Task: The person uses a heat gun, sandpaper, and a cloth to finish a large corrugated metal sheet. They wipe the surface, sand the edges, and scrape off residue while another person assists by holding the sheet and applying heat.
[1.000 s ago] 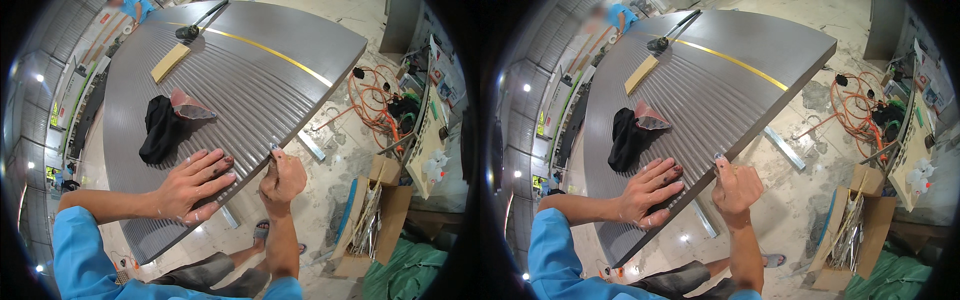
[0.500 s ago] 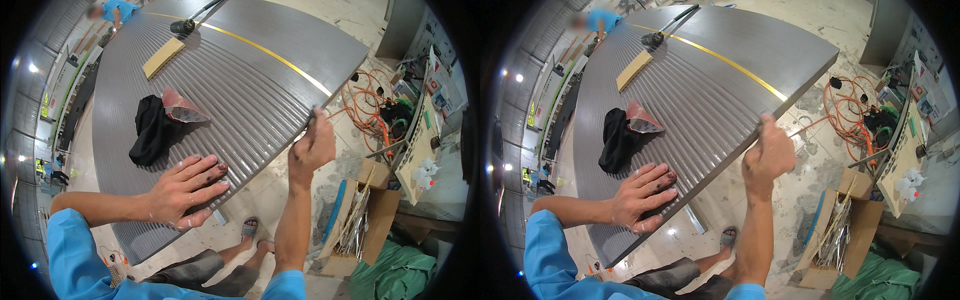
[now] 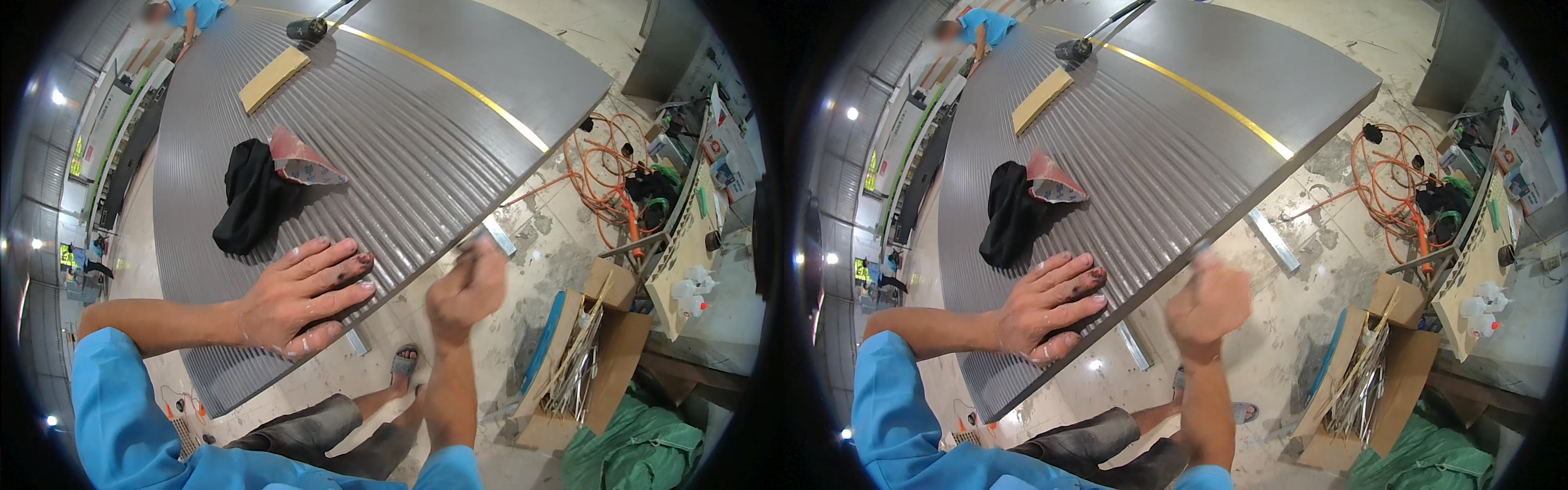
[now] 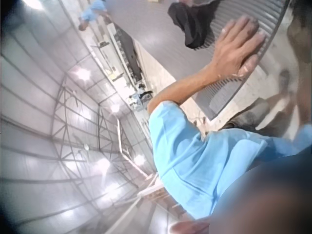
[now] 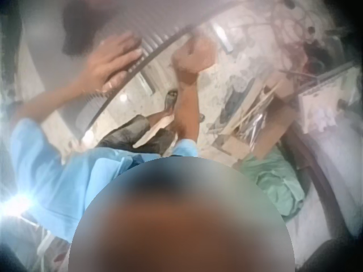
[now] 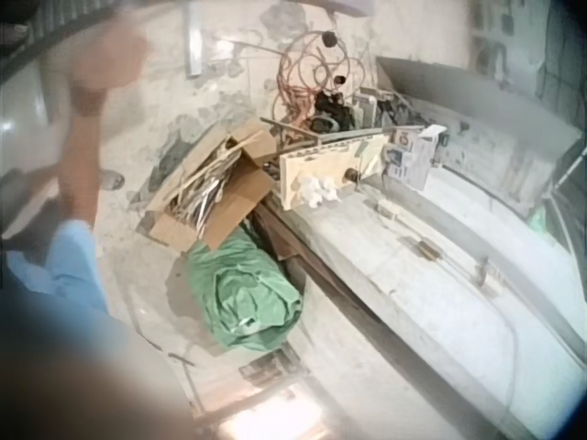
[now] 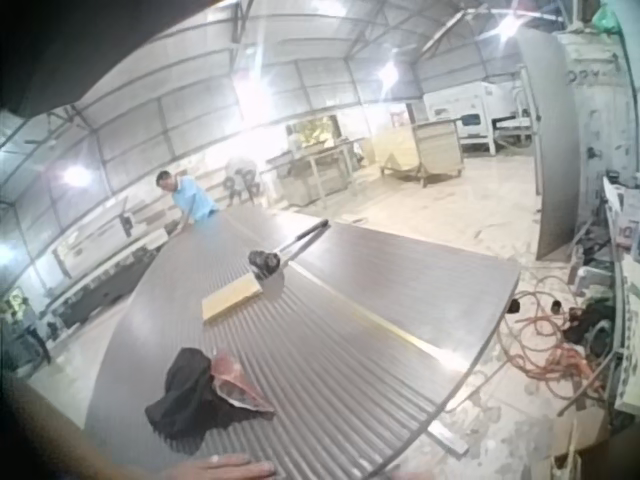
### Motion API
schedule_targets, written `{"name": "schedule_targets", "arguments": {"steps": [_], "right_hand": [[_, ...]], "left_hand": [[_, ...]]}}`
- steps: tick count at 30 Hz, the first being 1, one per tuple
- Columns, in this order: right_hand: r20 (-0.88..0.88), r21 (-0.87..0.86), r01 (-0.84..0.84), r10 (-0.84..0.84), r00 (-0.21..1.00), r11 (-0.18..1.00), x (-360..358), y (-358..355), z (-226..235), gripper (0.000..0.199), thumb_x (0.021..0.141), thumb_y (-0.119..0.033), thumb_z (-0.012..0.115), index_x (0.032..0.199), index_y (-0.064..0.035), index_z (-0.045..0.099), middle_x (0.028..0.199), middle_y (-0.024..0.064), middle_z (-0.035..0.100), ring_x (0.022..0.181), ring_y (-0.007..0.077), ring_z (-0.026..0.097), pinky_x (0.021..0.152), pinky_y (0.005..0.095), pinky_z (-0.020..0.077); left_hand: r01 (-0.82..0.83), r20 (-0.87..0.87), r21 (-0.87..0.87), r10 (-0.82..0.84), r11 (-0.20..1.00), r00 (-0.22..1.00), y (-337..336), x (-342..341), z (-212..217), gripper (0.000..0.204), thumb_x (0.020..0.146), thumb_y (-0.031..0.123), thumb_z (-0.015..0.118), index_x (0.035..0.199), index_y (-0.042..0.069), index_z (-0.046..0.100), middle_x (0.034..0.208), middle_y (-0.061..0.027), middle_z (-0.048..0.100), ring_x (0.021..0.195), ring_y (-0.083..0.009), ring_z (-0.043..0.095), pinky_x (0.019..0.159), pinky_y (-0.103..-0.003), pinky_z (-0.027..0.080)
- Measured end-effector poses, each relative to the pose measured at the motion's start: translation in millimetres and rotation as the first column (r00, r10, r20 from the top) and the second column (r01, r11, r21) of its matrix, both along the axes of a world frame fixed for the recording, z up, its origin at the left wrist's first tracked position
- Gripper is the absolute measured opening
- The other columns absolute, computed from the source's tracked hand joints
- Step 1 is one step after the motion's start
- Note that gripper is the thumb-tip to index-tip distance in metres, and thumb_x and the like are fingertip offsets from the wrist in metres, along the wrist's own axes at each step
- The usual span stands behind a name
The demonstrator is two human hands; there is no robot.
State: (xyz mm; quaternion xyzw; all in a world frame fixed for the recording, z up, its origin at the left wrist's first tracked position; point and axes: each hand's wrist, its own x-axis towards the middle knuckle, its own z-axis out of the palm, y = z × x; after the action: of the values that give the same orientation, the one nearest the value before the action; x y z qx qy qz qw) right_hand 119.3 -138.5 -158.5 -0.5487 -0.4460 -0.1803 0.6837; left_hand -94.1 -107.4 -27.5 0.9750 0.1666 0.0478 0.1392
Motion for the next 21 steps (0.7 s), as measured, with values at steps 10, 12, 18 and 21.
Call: {"name": "schedule_targets", "arguments": {"steps": [10, 12, 18, 21], "right_hand": [[0.165, 0.014, 0.022, -0.024, 0.986, 1.000, -10, 5, -15, 0.039, 0.079, 0.009, 0.059, 0.116, -0.0031, 0.064, 0.071, 0.0060, 0.059, 0.057, 0.0237, 0.053, 0.054, 0.0359, 0.0375], [0.139, 0.025, -0.030, 0.026, 0.990, 0.999, -25, -5, -17, 0.037, 0.081, 0.007, 0.060, 0.116, -0.0041, 0.063, 0.071, 0.0058, 0.059, 0.056, 0.0230, 0.053, 0.054, 0.0363, 0.0373], [0.157, 0.010, 0.027, -0.028, 0.987, 1.000, -19, -3, -18, 0.041, 0.081, 0.008, 0.057, 0.120, -0.0021, 0.062, 0.070, 0.0041, 0.056, 0.055, 0.0218, 0.048, 0.059, 0.0363, 0.0359], [0.104, -0.031, 0.042, -0.039, 0.994, 0.999, -4, 7, -18, 0.044, 0.079, 0.010, 0.055, 0.121, -0.0001, 0.063, 0.070, 0.0047, 0.055, 0.055, 0.0221, 0.045, 0.058, 0.0374, 0.0341]], "left_hand": [[-0.016, -0.007, 0.030, 0.016, 0.999, 1.000, -4, -3, -2, 0.055, 0.084, 0.026, 0.063, 0.136, 0.008, 0.062, 0.145, -0.0180, 0.055, 0.144, -0.0348, 0.042, 0.119, -0.050, 0.029], [-0.009, -0.012, 0.022, 0.009, 1.000, 1.000, -3, -3, -3, 0.055, 0.087, 0.028, 0.058, 0.138, 0.007, 0.061, 0.148, -0.0205, 0.053, 0.145, -0.0378, 0.041, 0.120, -0.051, 0.027], [-0.011, -0.013, 0.007, 0.011, 1.000, 1.000, -2, -3, -4, 0.054, 0.089, 0.028, 0.055, 0.138, 0.008, 0.061, 0.150, -0.0217, 0.051, 0.146, -0.0391, 0.040, 0.120, -0.051, 0.025], [-0.010, -0.007, 0.005, 0.010, 1.000, 1.000, -3, -4, -3, 0.054, 0.088, 0.027, 0.055, 0.139, 0.007, 0.061, 0.150, -0.0219, 0.051, 0.146, -0.0393, 0.039, 0.121, -0.051, 0.025]]}}
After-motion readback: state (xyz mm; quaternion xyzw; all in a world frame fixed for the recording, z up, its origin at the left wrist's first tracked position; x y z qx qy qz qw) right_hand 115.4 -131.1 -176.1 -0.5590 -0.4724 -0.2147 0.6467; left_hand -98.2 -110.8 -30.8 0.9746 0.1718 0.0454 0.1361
